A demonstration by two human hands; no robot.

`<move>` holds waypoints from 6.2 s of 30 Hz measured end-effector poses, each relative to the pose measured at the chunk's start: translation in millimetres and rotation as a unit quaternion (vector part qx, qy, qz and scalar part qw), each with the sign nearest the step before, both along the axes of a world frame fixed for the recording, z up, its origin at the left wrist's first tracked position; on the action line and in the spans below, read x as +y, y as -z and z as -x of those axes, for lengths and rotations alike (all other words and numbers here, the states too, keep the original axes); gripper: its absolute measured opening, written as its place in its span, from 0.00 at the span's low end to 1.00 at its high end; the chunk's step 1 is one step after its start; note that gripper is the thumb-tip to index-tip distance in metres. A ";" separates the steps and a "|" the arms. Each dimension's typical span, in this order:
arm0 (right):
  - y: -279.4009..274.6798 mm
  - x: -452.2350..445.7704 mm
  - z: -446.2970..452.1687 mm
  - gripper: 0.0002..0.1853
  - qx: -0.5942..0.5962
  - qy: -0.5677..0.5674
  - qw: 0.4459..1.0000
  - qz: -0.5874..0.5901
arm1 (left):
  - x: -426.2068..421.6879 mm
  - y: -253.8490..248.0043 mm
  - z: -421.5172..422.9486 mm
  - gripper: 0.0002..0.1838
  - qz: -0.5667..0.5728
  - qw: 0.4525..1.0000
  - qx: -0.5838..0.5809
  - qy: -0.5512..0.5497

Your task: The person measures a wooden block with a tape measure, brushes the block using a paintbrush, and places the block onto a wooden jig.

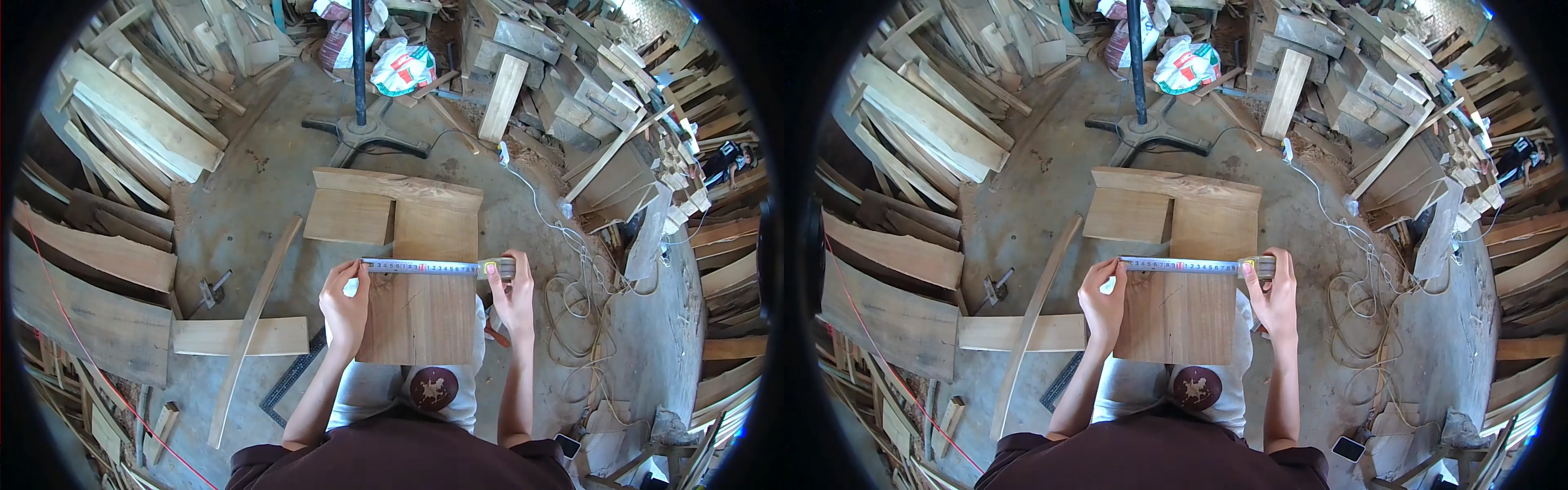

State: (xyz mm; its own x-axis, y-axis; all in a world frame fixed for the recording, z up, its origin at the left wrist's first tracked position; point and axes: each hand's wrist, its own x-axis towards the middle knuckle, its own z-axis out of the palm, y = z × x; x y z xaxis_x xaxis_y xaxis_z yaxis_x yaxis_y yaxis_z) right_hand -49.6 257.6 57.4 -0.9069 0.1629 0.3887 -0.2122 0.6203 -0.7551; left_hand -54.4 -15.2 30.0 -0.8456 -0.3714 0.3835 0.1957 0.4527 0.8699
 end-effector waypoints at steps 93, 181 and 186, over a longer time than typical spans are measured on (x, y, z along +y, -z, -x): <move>-9.1 5.4 10.0 0.12 -0.192 -0.034 0.966 0.169 | -2.3 1.0 1.1 0.07 -0.013 1.000 0.023 0.003; -12.0 -128.4 137.4 0.28 -0.189 -0.372 0.892 0.174 | -40.9 73.7 -111.8 0.50 0.006 0.973 -0.001 0.229; -13.9 -137.6 129.3 0.26 -0.171 -0.360 0.899 0.183 | -39.8 74.9 -112.4 0.50 0.009 0.975 0.002 0.223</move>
State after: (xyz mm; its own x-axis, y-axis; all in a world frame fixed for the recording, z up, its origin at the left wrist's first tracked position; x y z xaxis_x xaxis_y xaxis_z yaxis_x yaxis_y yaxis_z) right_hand -179.0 120.0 71.3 -0.8842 -0.4544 0.1082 -0.1769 0.1115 -0.9779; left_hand 57.9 -55.0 -44.9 -0.9201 0.0399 0.3897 0.3795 0.3375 0.8614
